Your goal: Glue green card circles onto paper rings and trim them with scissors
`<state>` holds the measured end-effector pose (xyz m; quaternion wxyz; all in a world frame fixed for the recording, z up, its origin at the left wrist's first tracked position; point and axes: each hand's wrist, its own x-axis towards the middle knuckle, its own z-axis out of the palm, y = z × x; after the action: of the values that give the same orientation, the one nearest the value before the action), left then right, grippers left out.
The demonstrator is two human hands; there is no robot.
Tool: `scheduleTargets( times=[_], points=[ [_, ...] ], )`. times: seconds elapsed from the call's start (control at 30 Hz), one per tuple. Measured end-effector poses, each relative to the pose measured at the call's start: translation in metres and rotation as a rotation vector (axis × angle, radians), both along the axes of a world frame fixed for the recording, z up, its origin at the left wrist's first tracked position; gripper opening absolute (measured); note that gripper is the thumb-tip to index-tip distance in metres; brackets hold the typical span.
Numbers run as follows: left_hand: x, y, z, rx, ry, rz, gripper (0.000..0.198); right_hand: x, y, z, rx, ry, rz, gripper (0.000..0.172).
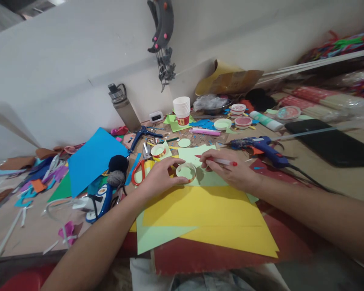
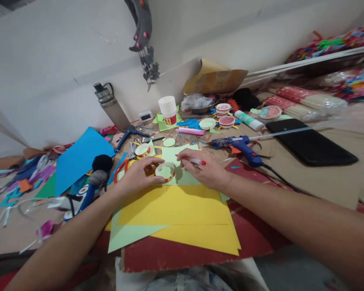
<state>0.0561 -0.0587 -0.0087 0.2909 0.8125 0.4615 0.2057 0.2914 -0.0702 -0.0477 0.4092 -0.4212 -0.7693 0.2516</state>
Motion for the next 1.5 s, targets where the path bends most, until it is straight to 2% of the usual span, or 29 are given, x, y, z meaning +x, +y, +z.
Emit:
scheduleTargets(
  times=[0.5, 0.67, 0.87, 1.1, 1.23, 1.4, 1.5],
  points=[
    [-0.003, 0.0, -0.01, 0.001, -0.025, -0.028, 0.049, 0.0, -0.001, 0.003, 0.03, -0.065, -0.013, 0.018],
    [-0.007, 0.002, -0.007, 0.01, -0.051, -0.031, 0.06, 0.0, 0.001, 0.003, 0.036, -0.066, 0.003, 0.018],
    [-0.017, 0.012, 0.005, 0.009, -0.157, 0.028, 0.044, -0.001, -0.001, 0.002, -0.034, -0.02, -0.005, 0.019],
    [-0.014, 0.01, 0.002, 0.035, -0.096, 0.003, 0.038, 0.0, -0.004, -0.002, -0.058, 0.025, -0.016, 0.017],
    [-0.014, 0.008, 0.001, 0.056, -0.093, -0.054, 0.034, 0.0, -0.003, -0.003, -0.053, 0.006, -0.034, 0.017],
    [-0.016, 0.007, 0.003, 0.096, -0.01, -0.248, 0.023, -0.002, -0.004, -0.001, -0.037, 0.014, -0.047, 0.015],
    [-0.017, 0.005, 0.002, 0.115, 0.036, -0.298, 0.015, -0.002, -0.005, 0.001, -0.031, 0.013, -0.045, 0.014]
  ],
)
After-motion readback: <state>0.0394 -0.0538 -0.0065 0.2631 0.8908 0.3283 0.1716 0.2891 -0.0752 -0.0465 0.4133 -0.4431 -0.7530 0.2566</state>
